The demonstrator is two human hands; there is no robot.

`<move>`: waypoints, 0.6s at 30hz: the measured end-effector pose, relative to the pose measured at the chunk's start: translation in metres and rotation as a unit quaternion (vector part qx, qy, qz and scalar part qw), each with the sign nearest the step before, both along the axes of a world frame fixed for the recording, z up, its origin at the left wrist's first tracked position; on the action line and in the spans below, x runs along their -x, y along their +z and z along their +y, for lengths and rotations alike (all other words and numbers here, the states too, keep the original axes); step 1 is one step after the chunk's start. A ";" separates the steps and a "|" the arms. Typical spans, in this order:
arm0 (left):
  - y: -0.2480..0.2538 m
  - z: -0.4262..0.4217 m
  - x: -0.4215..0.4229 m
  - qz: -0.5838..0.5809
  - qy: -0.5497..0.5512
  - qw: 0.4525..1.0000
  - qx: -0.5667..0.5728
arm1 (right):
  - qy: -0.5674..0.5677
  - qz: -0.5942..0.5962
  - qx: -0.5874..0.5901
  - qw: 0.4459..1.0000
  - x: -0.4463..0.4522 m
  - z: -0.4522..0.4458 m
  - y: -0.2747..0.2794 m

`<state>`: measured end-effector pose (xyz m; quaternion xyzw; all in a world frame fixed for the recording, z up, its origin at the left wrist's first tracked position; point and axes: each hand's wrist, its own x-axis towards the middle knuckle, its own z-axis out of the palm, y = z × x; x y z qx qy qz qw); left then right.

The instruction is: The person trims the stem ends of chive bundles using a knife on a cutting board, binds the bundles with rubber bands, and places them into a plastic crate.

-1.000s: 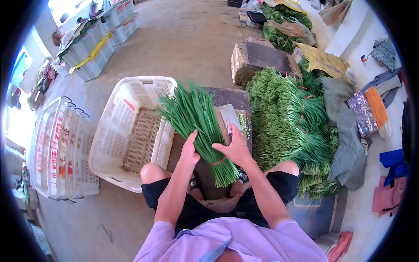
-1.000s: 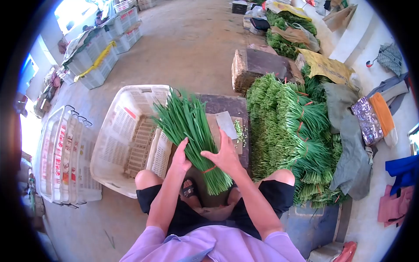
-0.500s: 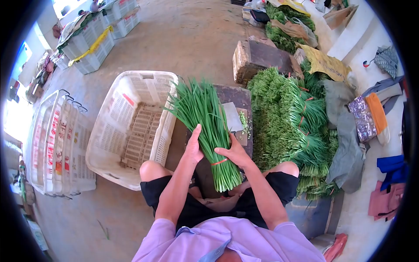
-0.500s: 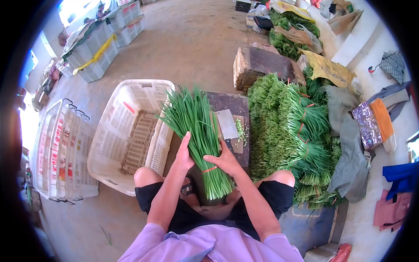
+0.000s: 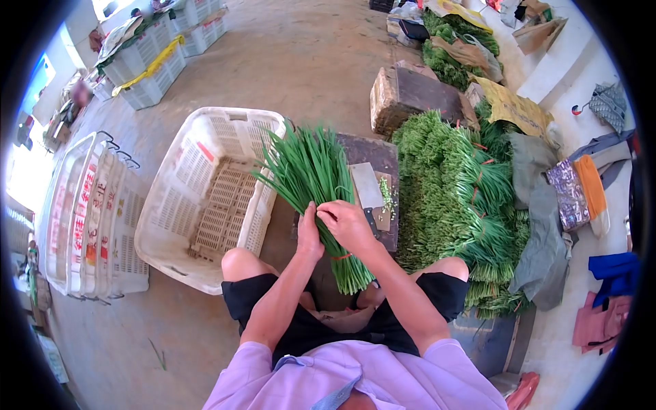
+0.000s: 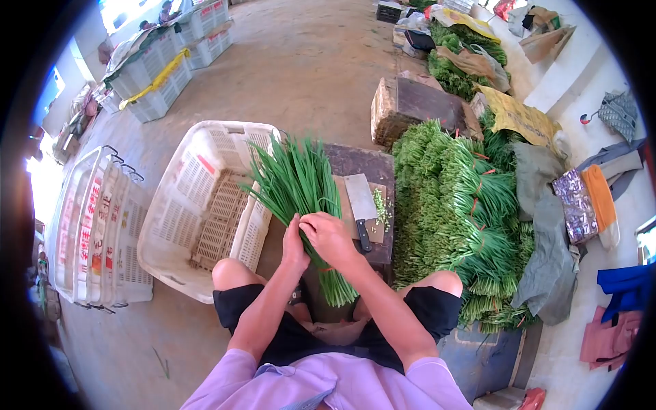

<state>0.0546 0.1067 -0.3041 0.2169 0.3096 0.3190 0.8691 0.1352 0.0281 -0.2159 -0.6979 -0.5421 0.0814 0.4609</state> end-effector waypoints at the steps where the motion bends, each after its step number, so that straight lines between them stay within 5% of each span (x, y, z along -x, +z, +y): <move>1: 0.004 -0.002 0.000 -0.003 0.009 1.000 -0.003 | -0.019 -0.040 0.016 0.999 0.001 0.005 -0.002; 18: 0.005 -0.008 0.003 0.003 0.056 0.995 -0.085 | -0.099 -0.034 0.037 0.994 0.009 0.023 0.003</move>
